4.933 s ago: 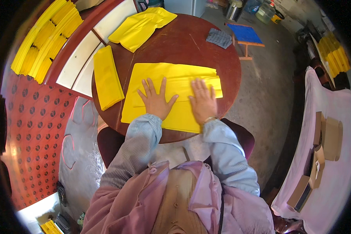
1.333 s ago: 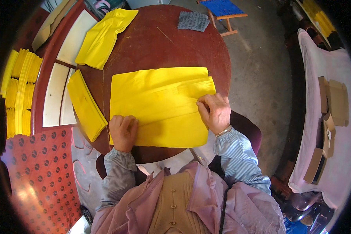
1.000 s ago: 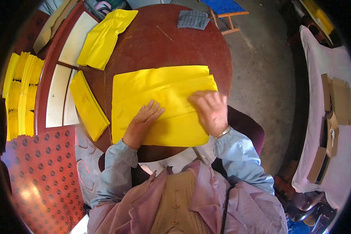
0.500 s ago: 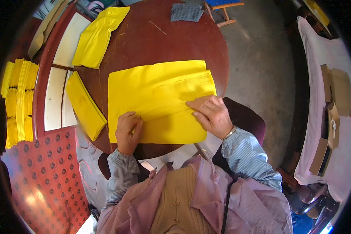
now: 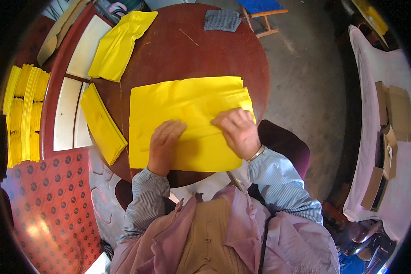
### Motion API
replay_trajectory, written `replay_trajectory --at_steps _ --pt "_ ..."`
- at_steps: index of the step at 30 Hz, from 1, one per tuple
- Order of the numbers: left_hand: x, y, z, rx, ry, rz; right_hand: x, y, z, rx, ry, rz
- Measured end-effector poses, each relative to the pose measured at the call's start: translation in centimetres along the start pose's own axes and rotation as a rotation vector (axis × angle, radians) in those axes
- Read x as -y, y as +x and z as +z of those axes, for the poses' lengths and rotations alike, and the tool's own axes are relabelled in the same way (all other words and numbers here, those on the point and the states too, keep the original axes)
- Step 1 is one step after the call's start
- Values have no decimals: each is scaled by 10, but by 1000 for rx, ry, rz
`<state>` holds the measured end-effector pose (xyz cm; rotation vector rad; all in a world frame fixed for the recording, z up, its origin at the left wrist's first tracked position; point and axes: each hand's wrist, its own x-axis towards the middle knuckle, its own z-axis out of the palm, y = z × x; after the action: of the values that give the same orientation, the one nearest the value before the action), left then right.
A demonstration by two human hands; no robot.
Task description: The person folds a yellow fabric sheet on a round table, aligning edges and pressing creases by hand. The folded piece is placed on a stack of similar yellow items on the left side of the table.
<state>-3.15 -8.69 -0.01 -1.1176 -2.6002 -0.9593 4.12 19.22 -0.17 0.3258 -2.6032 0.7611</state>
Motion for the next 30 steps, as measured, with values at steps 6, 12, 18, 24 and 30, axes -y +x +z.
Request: replay_trajectory --at_steps 6,12,18,24,30 --pt "2 -5 -4 188 -14 75 5 -4 -3 161 91 -92" --pt "12 -38 -24 75 -92 -12 -9 -20 -26 108 84 -42" --pt "-10 -32 -10 -116 122 -152 1 -4 -15 91 -24 34" --pt "-11 -38 -10 -236 289 -274 -3 2 -9 8 -75 52" --pt "-4 -52 -15 -303 241 -313 10 9 -6 -22 -126 -17"
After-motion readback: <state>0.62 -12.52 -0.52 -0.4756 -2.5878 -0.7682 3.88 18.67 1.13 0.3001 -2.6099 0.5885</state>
